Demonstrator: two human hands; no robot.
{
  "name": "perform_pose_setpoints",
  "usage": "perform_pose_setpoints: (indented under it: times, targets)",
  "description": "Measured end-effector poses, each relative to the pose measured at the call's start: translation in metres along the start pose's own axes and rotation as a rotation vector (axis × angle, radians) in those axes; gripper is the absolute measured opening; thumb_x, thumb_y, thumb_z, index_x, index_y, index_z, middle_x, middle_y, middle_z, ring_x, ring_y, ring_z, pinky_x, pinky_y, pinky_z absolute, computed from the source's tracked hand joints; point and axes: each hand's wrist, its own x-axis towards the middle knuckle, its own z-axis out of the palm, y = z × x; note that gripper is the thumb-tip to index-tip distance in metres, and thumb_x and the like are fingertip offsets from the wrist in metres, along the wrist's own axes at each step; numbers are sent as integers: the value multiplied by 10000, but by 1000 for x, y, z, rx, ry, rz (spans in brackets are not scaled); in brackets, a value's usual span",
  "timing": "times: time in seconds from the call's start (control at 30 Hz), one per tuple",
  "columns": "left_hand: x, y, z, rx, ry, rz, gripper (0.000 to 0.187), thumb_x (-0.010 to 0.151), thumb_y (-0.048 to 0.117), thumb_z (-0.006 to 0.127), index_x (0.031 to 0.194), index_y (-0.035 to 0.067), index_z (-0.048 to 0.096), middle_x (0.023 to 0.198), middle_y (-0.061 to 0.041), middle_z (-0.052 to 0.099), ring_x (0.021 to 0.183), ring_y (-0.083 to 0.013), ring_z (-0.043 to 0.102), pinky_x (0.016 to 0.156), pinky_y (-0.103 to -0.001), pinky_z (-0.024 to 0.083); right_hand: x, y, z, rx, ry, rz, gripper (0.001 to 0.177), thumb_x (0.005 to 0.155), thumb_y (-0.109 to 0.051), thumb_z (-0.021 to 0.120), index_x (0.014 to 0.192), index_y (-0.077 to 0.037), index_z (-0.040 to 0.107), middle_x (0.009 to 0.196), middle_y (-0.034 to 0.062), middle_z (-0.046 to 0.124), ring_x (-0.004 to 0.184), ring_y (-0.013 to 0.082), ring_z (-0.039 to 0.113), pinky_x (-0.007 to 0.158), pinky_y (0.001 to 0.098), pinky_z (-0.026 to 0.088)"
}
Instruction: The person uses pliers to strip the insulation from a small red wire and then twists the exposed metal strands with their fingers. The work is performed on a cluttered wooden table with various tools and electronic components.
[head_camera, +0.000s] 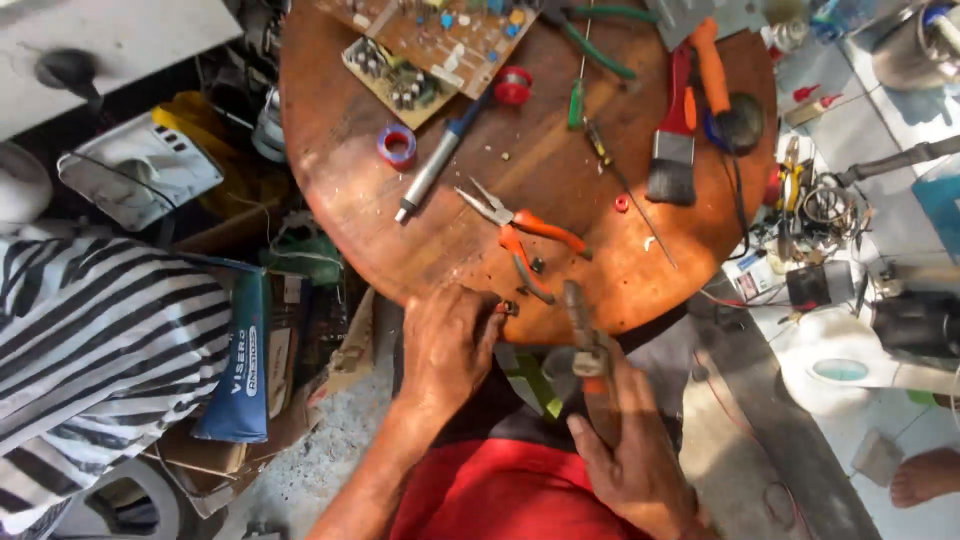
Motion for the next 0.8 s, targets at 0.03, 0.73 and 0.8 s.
perform_pose_setpoints:
  times: [0.03, 0.73, 0.8]
  targets:
    - [1, 6, 3, -32, 49, 3, 113, 950, 239, 681, 941, 139, 733, 833, -64, 695, 796, -329, 630, 666, -491, 416, 3, -5, 0, 113, -43, 13, 785, 941, -368, 541, 1603, -40, 274, 1414, 238, 520, 1302, 400, 541, 1078, 460, 425]
    - [-27, 7, 25, -11, 107, -102, 115, 965, 261, 681, 1016, 159, 700, 853, -52, 642, 810, -321, 620, 708, -458, 393, 0, -19, 3, 162, -271, 159, 608, 987, -338, 520, 1566, -205, 392, 1584, 55, 520, 1461, 246, 497, 1152, 356, 403]
    - [-26, 6, 25, -10, 115, -95, 110, 961, 252, 688, 1009, 154, 701, 850, -51, 641, 794, -315, 619, 698, -453, 387, 0, -19, 6, 164, -278, 192, 600, 973, -334, 550, 1533, -152, 432, 1562, 74, 543, 1444, 254, 515, 1144, 364, 418]
